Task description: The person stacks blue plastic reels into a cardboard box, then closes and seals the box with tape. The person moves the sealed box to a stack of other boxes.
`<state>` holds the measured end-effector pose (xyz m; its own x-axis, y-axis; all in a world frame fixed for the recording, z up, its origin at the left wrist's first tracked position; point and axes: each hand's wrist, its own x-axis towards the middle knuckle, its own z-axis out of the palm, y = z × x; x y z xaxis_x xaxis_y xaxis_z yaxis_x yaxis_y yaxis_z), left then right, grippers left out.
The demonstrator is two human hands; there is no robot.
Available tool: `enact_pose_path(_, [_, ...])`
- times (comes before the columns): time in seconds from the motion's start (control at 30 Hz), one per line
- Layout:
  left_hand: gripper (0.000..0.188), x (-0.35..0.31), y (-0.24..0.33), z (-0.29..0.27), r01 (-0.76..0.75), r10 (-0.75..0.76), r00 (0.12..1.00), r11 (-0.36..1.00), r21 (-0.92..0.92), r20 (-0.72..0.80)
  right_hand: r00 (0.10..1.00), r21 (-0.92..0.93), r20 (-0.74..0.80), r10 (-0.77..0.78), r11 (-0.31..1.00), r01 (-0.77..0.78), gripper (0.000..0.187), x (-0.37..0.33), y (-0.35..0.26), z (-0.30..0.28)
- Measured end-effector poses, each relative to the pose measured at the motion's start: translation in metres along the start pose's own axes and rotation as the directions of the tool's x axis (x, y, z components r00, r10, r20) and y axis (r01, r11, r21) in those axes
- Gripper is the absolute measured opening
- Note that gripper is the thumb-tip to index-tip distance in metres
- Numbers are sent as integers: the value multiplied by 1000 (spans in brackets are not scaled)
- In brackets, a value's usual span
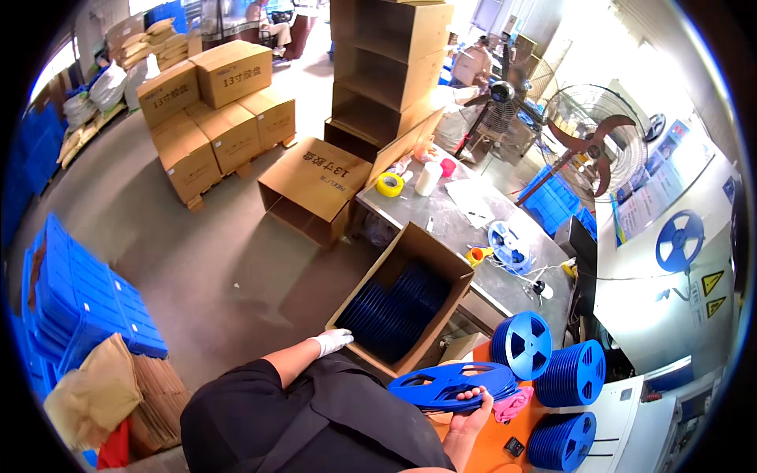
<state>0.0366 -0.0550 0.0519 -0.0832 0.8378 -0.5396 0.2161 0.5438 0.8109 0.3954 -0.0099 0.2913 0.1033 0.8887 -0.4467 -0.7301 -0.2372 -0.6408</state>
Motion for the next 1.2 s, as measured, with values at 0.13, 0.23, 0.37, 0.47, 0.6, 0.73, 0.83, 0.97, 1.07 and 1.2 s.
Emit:
enact_pose_path(0.13, [55,-1,70,-27,-90,79,992,989,119,99,993,71,98,-66,996,59,17,22,1,28])
enact_pose_path(0.23, [53,15,67,-55,-146,142,988,987,68,66,977,157,199,-79,986,48,20,31,7,64])
enact_pose_path(0.37, [52,50,64,-100,-119,116,993,982,147,29,935,260,331,-126,965,38,29,42,13,103])
enact_pose_path(0.47, [51,79,62,-124,-121,122,993,982,142,2,844,306,500,-195,951,38,38,56,20,127])
enact_pose_path(0.6, [48,112,78,-148,-296,299,954,943,150,3,779,392,580,-240,920,-8,41,55,24,150])
enact_pose_path(0.73, [35,141,99,-170,-299,325,945,902,-312,31,796,486,563,-224,868,-100,36,67,36,163])
enact_pose_path(0.83, [34,130,134,-184,-257,286,958,862,-437,-1,812,538,534,-236,836,-110,35,68,44,164])
enact_pose_path(0.97, [35,121,151,-181,-109,109,993,828,-551,-33,817,553,521,-247,827,-103,34,72,46,156])
enact_pose_path(1.07, [36,117,159,-177,-156,164,986,818,-553,-36,806,545,547,-226,827,-138,39,73,47,149])
enact_pose_path(1.2, [38,116,176,-172,-217,223,973,796,-565,-59,832,528,517,-202,840,-123,39,73,45,149])
